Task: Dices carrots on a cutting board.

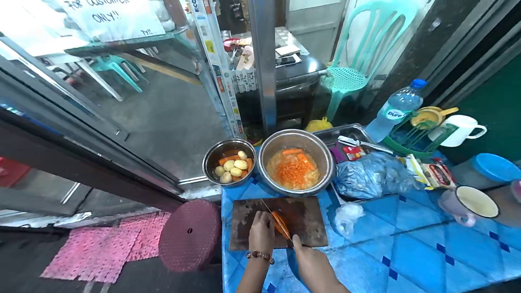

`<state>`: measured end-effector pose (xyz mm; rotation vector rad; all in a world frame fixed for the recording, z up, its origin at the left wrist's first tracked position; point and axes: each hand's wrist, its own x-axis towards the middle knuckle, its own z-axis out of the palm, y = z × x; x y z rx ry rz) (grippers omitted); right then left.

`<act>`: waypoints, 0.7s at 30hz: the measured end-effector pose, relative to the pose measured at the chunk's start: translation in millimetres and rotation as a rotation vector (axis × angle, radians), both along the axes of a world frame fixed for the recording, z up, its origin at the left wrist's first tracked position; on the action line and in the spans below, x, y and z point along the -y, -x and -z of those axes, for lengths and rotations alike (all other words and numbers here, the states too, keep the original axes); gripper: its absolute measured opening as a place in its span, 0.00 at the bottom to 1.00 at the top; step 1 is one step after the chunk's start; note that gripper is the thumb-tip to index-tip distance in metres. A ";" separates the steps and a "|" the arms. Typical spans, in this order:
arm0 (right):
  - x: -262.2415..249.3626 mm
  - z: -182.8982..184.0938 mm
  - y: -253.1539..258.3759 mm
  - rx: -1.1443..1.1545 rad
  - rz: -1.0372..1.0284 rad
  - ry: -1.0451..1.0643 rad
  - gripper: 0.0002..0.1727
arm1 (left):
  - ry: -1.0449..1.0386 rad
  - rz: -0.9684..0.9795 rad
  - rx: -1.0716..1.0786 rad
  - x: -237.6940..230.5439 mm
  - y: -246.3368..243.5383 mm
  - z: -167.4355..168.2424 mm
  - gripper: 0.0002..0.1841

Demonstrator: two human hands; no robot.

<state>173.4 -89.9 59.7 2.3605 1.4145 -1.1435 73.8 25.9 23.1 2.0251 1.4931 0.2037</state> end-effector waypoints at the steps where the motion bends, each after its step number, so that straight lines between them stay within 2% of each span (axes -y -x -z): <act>1: 2.8 -2.1 3.3 0.003 0.001 0.011 0.25 | -0.011 -0.003 -0.006 0.4 -0.1 -0.1 0.09; 7: 14.4 -1.8 -9.0 -0.068 0.035 -0.016 0.24 | 0.008 0.011 -0.012 -2.4 1.7 1.3 0.09; 16: 18.2 -12.3 3.7 -0.029 -0.004 -0.029 0.23 | 0.040 -0.002 -0.078 -1.6 -0.9 -4.5 0.10; 21: 12.9 -10.2 10.8 0.005 -0.007 -0.011 0.24 | -0.025 -0.018 0.013 1.5 3.7 3.0 0.08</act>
